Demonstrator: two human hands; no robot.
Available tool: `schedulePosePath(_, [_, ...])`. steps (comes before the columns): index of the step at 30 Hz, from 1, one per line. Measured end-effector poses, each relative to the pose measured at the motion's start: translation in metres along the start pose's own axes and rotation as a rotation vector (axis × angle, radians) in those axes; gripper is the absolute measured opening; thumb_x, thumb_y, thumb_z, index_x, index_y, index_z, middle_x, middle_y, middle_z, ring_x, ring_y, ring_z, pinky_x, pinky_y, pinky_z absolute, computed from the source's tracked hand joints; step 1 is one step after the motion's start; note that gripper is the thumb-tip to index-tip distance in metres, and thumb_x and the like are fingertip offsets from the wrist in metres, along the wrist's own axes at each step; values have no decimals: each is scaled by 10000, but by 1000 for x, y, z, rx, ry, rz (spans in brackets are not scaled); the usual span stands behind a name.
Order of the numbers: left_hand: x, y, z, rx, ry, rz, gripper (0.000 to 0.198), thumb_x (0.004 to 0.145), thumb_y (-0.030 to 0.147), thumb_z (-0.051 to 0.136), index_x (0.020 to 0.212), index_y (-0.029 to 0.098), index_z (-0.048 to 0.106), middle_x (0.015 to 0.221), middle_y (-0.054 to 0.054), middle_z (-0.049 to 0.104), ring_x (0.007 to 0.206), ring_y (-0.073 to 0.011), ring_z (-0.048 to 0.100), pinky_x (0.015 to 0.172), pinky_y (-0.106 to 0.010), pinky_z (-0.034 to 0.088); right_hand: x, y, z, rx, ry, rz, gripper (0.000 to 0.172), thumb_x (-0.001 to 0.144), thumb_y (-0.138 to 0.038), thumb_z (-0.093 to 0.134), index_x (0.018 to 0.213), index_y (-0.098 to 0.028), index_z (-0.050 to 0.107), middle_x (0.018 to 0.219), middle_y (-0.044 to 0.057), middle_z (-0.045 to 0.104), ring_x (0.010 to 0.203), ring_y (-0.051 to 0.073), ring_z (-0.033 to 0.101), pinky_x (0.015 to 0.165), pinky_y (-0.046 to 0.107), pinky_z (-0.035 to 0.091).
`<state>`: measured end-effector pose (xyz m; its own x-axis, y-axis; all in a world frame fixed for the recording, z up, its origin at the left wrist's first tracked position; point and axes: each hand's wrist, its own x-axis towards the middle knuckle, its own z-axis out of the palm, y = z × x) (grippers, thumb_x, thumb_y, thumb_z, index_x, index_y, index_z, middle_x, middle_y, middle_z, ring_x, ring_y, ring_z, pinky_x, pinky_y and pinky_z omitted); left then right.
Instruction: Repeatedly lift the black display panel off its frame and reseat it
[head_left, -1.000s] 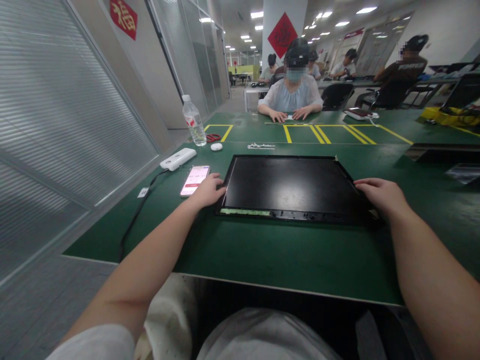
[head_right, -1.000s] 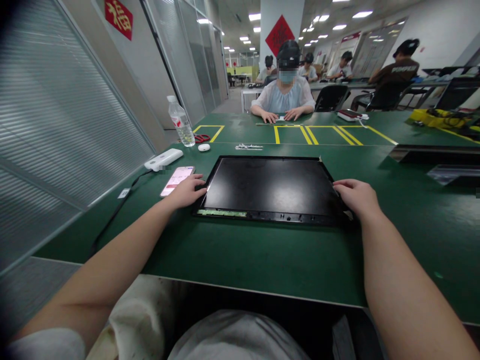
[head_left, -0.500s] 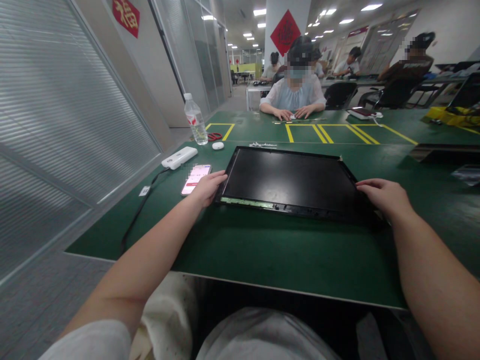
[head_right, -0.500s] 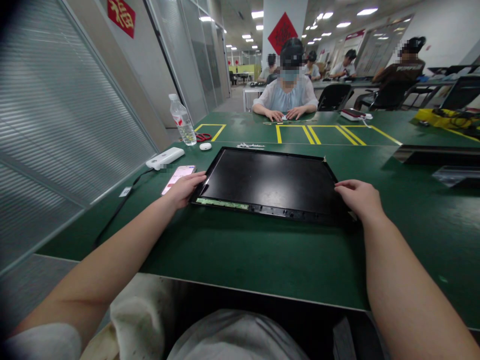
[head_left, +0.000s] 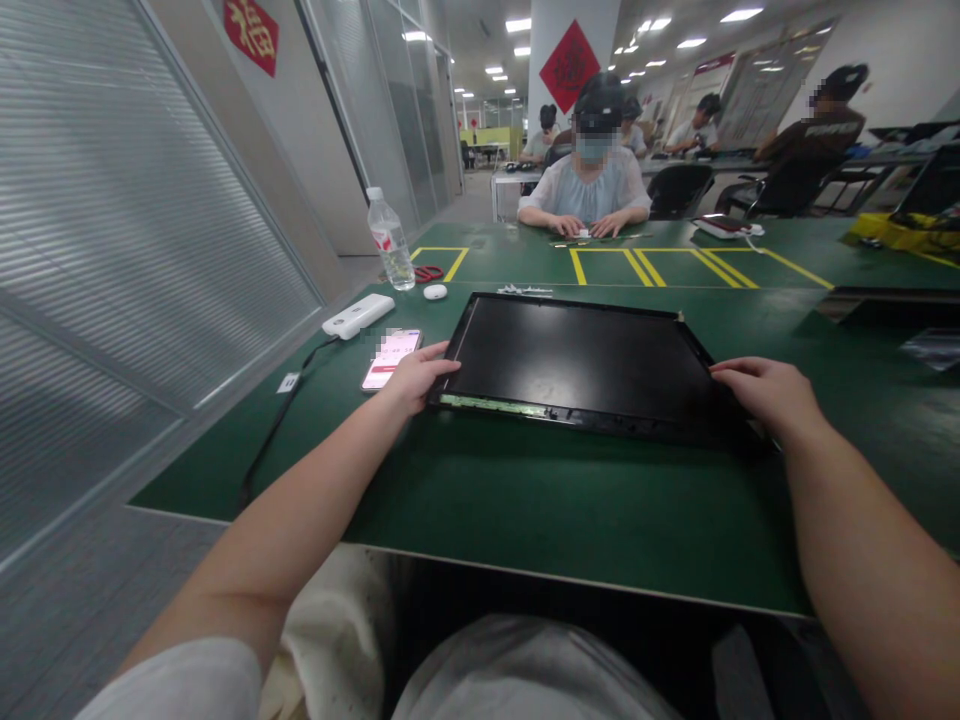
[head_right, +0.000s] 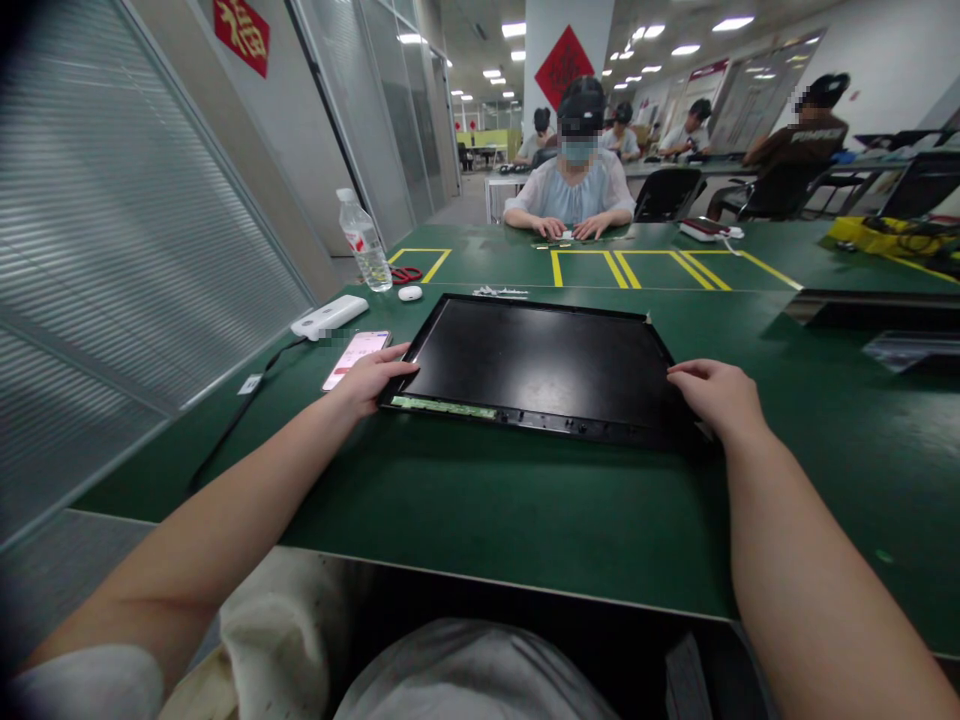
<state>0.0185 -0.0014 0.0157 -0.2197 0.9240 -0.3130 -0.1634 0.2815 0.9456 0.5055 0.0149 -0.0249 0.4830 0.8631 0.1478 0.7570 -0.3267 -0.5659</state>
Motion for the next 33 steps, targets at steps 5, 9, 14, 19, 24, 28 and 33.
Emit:
schedulePosePath(5, [-1, 0, 0, -12, -14, -2, 679, 777, -77, 685, 1419, 144, 685, 701, -36, 790, 550, -196, 734, 571, -295, 634, 0, 0, 1, 1, 5, -11, 265, 665, -442, 696, 826, -275, 823, 878, 59, 768, 821, 249, 665, 810, 387, 524])
schedulePosePath(9, [-2, 1, 0, -19, -23, 2, 698, 781, -76, 678, 1446, 134, 662, 712, -46, 795, 532, -186, 724, 559, -288, 632, 0, -1, -1, 7, 0, -16, 265, 661, -444, 697, 822, -277, 825, 873, 58, 771, 819, 250, 668, 822, 390, 529])
schedulePosePath(14, [-1, 0, 0, -31, -38, 8, 710, 769, -63, 692, 1448, 143, 660, 709, -31, 793, 513, -177, 713, 542, -281, 628, -3, -6, -3, 1, -7, 0, 267, 663, -439, 696, 828, -275, 828, 875, 61, 770, 829, 252, 667, 810, 382, 524])
schedulePosePath(19, [0, -2, 0, -46, -51, 19, 693, 787, -59, 670, 1455, 125, 653, 718, -41, 792, 510, -172, 710, 527, -265, 615, -4, -7, -4, -7, -9, 11, 262, 665, -438, 698, 821, -270, 826, 875, 68, 767, 837, 256, 664, 811, 388, 520])
schedulePosePath(24, [0, -2, 0, -50, -51, 22, 688, 808, -57, 640, 1472, 125, 635, 713, -39, 792, 516, -174, 710, 518, -264, 608, -3, -6, -3, -5, -4, 8, 251, 668, -427, 699, 824, -273, 821, 873, 63, 763, 848, 257, 664, 843, 397, 522])
schedulePosePath(28, [1, -3, 0, -49, -56, 25, 662, 790, -40, 662, 1427, 138, 677, 738, -42, 799, 532, -177, 715, 542, -273, 613, -5, -6, -3, -2, -7, 14, 258, 669, -435, 703, 829, -270, 821, 874, 65, 760, 844, 256, 664, 831, 390, 528])
schedulePosePath(33, [3, -5, -3, -37, -45, 28, 704, 754, -37, 708, 1432, 148, 670, 751, -39, 801, 557, -182, 726, 580, -283, 625, -4, -6, -5, 1, -17, 11, 263, 675, -442, 701, 832, -269, 820, 875, 66, 762, 832, 254, 666, 831, 391, 530])
